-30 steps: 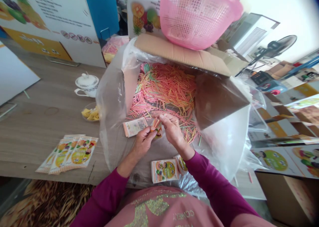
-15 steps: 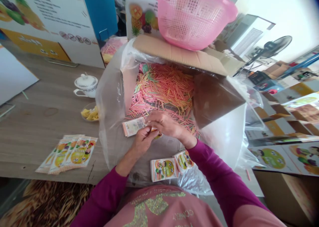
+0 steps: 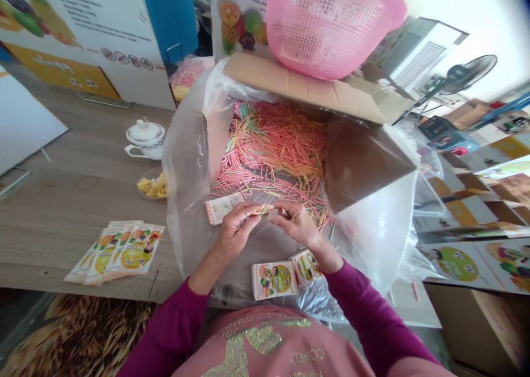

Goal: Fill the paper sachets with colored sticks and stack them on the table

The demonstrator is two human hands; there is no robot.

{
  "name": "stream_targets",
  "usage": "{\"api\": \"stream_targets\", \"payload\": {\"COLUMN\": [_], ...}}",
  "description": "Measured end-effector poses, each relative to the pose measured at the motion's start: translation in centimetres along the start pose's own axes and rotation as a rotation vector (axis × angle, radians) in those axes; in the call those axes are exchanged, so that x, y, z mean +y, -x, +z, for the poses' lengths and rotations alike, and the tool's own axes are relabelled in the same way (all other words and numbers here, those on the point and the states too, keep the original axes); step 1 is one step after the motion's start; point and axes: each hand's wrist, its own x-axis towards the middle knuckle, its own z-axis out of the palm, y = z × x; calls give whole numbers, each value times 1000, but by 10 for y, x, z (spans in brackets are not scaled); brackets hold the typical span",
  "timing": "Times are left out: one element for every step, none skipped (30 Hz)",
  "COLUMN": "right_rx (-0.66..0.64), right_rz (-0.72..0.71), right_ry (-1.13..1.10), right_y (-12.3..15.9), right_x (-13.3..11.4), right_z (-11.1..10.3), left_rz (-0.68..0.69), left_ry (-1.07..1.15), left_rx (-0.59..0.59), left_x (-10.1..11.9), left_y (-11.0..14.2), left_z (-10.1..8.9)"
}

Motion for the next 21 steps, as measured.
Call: {"api": "stream_targets", "payload": {"right_rx": [7,14,22,36,56,82,102,111,108,95,84,78,77,76,66,45,16,-16,-43,-63,-81], "right_rz": [-3,-11,-24,-38,-52,-64,-78,-91,-103,-110,-113,-108,-98,-85,-75,-68,-62,-54,-44,-32,-20], "right_ry": [-22,-46,-68,-84,-92,-92,-87,-81,-74,-66,-61,-60,-60,-60,-61,-64,-67,-69,-72,-76,-82], "right_y": [2,4,6,7,8,10,11,13,14,16,17,18,19,20,20,21,22,23,24,25,26], "right_x": [2,3,4,6,7,8,10,11,12,13,14,15,15,15,15,16,17,17,19,20,21], "right_z": [4,7,10,12,14,15,16,16,16,16,16,16,16,16,16,17,18,19,20,23,25], "left_rz": [27,35,26,3,-24,-49,-70,-84,-91,-93,-95,-94,-86,-73,-57,-36,-12,10,30,49,69], "left_ry": [-15,-17,-6,15,41,64,80,87,90,93,98,104,106,102,90,69,41,12,-18,-50,-87], "left_rx": [-14,-30,-39,-37,-25,-8,7,15,15,10,4,3,10,23,37,45,49,51,53,63,81], "left_x": [0,0,0,-1,-1,-3,-3,-4,-3,-3,-1,1,2,4,6,7,8,9,9,10,12], "left_y": [2,5,7,9,11,13,14,15,16,16,15,15,15,14,15,15,17,18,21,23,26], "left_z": [1,1,1,1,0,-1,-1,-2,-2,-1,-1,1,2,3,5,6,7,8,9,10,10]}}
